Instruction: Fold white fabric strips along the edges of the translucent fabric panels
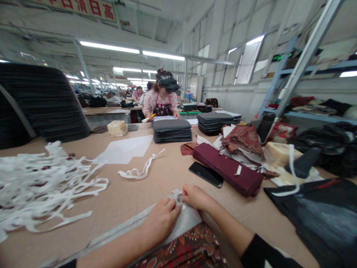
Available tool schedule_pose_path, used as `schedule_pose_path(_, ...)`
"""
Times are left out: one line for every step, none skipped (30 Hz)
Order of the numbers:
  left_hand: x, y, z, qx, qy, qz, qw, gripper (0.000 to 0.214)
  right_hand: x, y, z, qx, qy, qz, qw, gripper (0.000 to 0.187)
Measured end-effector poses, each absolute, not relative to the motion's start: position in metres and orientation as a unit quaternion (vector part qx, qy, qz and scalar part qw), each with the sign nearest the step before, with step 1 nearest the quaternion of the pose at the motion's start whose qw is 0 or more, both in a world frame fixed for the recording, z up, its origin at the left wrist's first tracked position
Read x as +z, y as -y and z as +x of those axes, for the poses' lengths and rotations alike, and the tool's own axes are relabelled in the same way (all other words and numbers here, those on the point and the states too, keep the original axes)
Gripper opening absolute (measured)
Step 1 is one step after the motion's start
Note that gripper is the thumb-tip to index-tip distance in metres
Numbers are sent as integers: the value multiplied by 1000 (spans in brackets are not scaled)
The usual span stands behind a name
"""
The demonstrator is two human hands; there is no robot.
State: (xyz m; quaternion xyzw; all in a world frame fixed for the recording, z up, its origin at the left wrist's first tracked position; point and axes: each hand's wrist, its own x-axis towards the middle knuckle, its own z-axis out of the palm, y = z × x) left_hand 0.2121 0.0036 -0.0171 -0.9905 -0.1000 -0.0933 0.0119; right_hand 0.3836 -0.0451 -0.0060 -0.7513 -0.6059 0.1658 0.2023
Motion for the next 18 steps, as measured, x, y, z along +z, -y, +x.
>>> schedule_pose_path(-15,-3,208,-84,110,-990,8,21,-6,44,386,172,607,-749,203,11)
schedule_pose_path(-13,-3,201,-72,121,-990,-1,20,-7,44,388,176,607,-747,205,10)
schedule_pose_path(-11,-3,193,-58,134,-989,-12,20,-8,45,389,178,607,-746,210,9)
schedule_pose_path(-8,-4,183,-44,149,-987,-26,18,-9,46,389,180,605,-745,215,8)
schedule_pose_path(-5,-6,171,-32,165,-985,-42,18,-10,48,388,183,603,-745,219,7)
schedule_pose_path(-2,-9,157,-21,183,-981,-57,18,-11,50,387,185,601,-744,224,6)
schedule_pose_path(0,-11,143,-12,202,-977,-72,18,-11,52,386,187,599,-744,228,7)
schedule_pose_path(3,-15,128,-4,220,-972,-86,18,-11,54,384,188,598,-744,232,10)
schedule_pose_path(5,-18,113,3,239,-966,-97,18,-12,54,383,188,597,-743,236,12)
schedule_pose_path(8,-21,100,9,259,-960,-107,17,-12,55,382,186,598,-742,241,13)
schedule_pose_path(10,-24,87,15,282,-952,-116,16,-12,54,382,184,599,-740,246,12)
schedule_pose_path(13,-26,76,21,307,-943,-126,16,-13,53,383,183,600,-737,251,12)
schedule_pose_path(15,-27,66,25,331,-934,-136,16,-14,51,384,182,603,-734,254,11)
schedule_pose_path(17,-27,59,24,351,-925,-144,16,-14,50,385,182,606,-730,257,10)
schedule_pose_path(20,-26,52,20,366,-918,-150,16,-14,48,385,179,609,-727,260,9)
schedule_pose_path(22,-23,48,11,373,-915,-153,16,-13,46,385,174,614,-722,269,10)
schedule_pose_path(25,-20,44,-2,371,-916,-152,15,-11,46,384,166,622,-711,281,13)
schedule_pose_path(28,-16,41,-16,360,-921,-150,16,-6,46,381,157,637,-693,298,16)
